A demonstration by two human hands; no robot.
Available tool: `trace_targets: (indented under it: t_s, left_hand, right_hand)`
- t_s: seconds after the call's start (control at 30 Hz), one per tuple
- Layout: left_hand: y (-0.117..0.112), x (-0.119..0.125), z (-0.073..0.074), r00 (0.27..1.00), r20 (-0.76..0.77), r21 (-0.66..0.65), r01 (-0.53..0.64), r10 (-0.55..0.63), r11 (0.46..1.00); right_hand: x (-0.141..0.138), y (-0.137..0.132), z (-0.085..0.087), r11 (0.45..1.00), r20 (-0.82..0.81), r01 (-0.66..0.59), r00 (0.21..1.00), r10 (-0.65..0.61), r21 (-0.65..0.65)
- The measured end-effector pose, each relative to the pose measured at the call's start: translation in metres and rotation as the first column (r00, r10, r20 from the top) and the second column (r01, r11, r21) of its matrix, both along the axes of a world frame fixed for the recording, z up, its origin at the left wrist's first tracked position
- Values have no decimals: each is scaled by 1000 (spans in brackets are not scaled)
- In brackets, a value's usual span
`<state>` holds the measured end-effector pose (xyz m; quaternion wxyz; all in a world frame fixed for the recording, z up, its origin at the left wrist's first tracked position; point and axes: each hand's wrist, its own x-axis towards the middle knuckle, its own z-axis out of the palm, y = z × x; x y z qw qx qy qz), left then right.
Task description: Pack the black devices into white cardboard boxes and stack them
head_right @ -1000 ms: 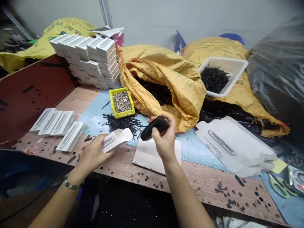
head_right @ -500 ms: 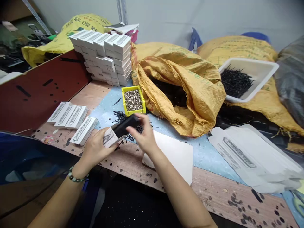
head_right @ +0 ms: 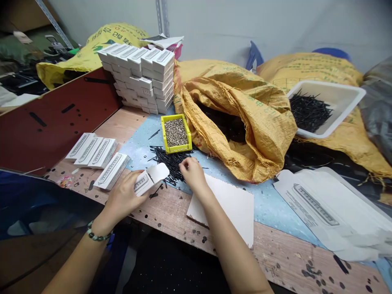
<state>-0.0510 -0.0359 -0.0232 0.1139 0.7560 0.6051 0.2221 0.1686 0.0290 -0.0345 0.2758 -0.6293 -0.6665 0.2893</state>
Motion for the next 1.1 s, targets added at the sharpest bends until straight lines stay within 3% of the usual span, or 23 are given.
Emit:
trace_targets:
  t_s: [0.1, 0.17, 0.23, 0.43, 0.6, 0.8, 0.87, 1.0, 1.1]
  left_hand:
    - [0, 8, 1, 999, -24, -106, 37, -40, 994]
    - [0, 15, 3, 997, -1, -155, 71, -72, 985]
    - [0, 23, 5, 993, 46, -186, 112, -105, 976]
    - [-4, 42, 10, 969, 222, -247, 166, -111, 955]
    - [-9, 49, 11, 924, 322, -247, 291, -205, 924]
    - [-13, 48, 10, 895, 392, -209, 314, -215, 926]
    - [-14, 47, 9, 878, 415, -169, 330, -237, 929]
    - [-19, 53, 2, 841, 478, -24, 300, -252, 954]
    - [-22, 64, -4, 807, 525, 96, 260, -271, 961]
  right_hand:
    - [10, -7, 23, 1000, -276, -23, 961, 23, 5]
    - [10, -15, 35, 998, -552, -57, 832, 58, 20]
    - [7, -23, 42, 996, -699, -68, 710, 87, 55]
    - [-2, -37, 33, 959, -475, -16, 866, 155, 284]
    - [3, -41, 28, 935, -620, 147, 780, 92, 324]
    - [19, -51, 34, 959, -484, -51, 855, 186, 278]
    - [25, -53, 34, 962, -544, -42, 818, 188, 269]
    - [22, -58, 35, 993, -799, 24, 596, 79, 117]
    - [8, -67, 40, 999, -818, 13, 575, 25, 40]
